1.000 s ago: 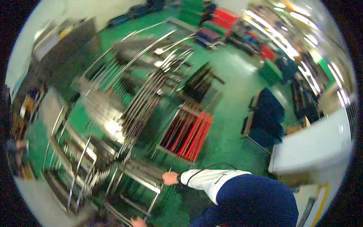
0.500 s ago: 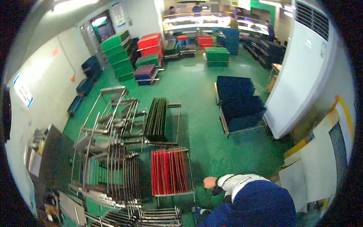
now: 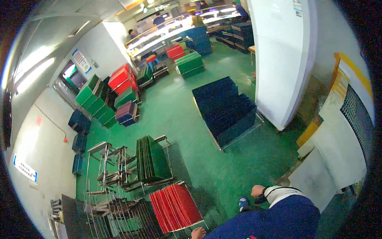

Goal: The recorder is feeding printed circuit boards (PCBs) into a processing machine and then organizing sorting racks.

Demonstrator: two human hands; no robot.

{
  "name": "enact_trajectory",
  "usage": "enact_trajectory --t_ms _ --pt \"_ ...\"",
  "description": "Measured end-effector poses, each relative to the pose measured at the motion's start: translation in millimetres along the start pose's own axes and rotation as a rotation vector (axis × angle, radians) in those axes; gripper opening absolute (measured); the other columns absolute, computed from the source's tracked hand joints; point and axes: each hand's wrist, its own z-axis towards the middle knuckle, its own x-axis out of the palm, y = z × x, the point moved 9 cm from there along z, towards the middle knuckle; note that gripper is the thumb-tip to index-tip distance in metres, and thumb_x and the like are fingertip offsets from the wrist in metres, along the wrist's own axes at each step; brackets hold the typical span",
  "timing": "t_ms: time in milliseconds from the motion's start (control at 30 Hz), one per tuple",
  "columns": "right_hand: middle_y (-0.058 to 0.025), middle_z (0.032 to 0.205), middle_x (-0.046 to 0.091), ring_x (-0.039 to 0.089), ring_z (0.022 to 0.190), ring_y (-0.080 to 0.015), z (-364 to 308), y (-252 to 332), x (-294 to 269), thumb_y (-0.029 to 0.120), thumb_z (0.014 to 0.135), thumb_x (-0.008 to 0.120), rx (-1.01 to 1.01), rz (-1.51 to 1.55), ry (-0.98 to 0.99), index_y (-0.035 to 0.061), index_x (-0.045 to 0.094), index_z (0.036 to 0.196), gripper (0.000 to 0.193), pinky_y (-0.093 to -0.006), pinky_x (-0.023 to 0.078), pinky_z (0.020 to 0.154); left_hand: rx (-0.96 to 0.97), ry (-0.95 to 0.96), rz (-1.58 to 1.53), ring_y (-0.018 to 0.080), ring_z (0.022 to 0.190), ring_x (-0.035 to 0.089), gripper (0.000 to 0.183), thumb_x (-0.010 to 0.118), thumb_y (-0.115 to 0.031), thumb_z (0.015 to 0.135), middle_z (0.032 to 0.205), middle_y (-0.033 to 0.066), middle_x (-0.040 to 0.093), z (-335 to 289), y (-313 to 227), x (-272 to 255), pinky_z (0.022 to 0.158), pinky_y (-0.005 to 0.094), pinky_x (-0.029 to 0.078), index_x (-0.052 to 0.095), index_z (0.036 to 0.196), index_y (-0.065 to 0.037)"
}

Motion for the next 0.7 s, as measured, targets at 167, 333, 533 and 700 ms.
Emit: enact_trajectory --t_ms 167,333,533,700 --pt "-0.0129 0.066 0.065 0.063 0.062 -0.0291 -16 -71 -39 0.023 0.071 0.06 -0.011 -0.163 -0.089 0.0075 0.069 0.067 0.019 -0.0435 0.049 0.058 -0.064 0.073 -0.089 0.0261 0.079 0.064 0.037 0.061 -0.022 0.086 0.097 0.0127 0.064 64 -55 75 0.066 0.0363 0.053 0.056 0.116 0.0" --pt "-0.0119 0.068 0.065 0.066 0.07 -0.0309 5 -131 -11 0.023 0.068 0.062 0.048 -0.363 -0.036 0.0082 0.071 0.071 0.017 -0.0441 0.051 0.059 -0.01 0.111 0.061 0.0212 0.08 0.065 0.038 0.061 -0.022 0.089 0.098 0.0101 0.064 79 -132 136 0.063 0.0305 0.053 0.054 0.119 0.0" --pt "-0.0104 0.073 0.063 0.058 0.057 -0.0207 35 -134 -1 0.029 0.088 0.053 0.17 0.894 0.075 0.0012 0.062 0.081 0.03 -0.0372 0.041 0.043 -0.135 0.251 -0.021 0.0167 0.062 0.057 0.021 0.058 -0.017 0.089 0.083 0.0091 0.062 102 -188 134 0.052 0.0296 0.047 0.057 0.103 -0.001" --pt "-0.0081 0.069 0.067 0.061 0.051 -0.0184 57 -118 -32 0.029 0.08 0.057 0.303 1.074 -0.095 0.0053 0.068 0.076 0.026 -0.034 0.048 0.046 -0.28 0.4 -0.331 0.0184 0.054 0.053 0.013 0.057 -0.014 0.086 0.071 0.0073 0.057 173 -227 118 0.045 0.0301 0.042 0.054 0.09 -0.002"
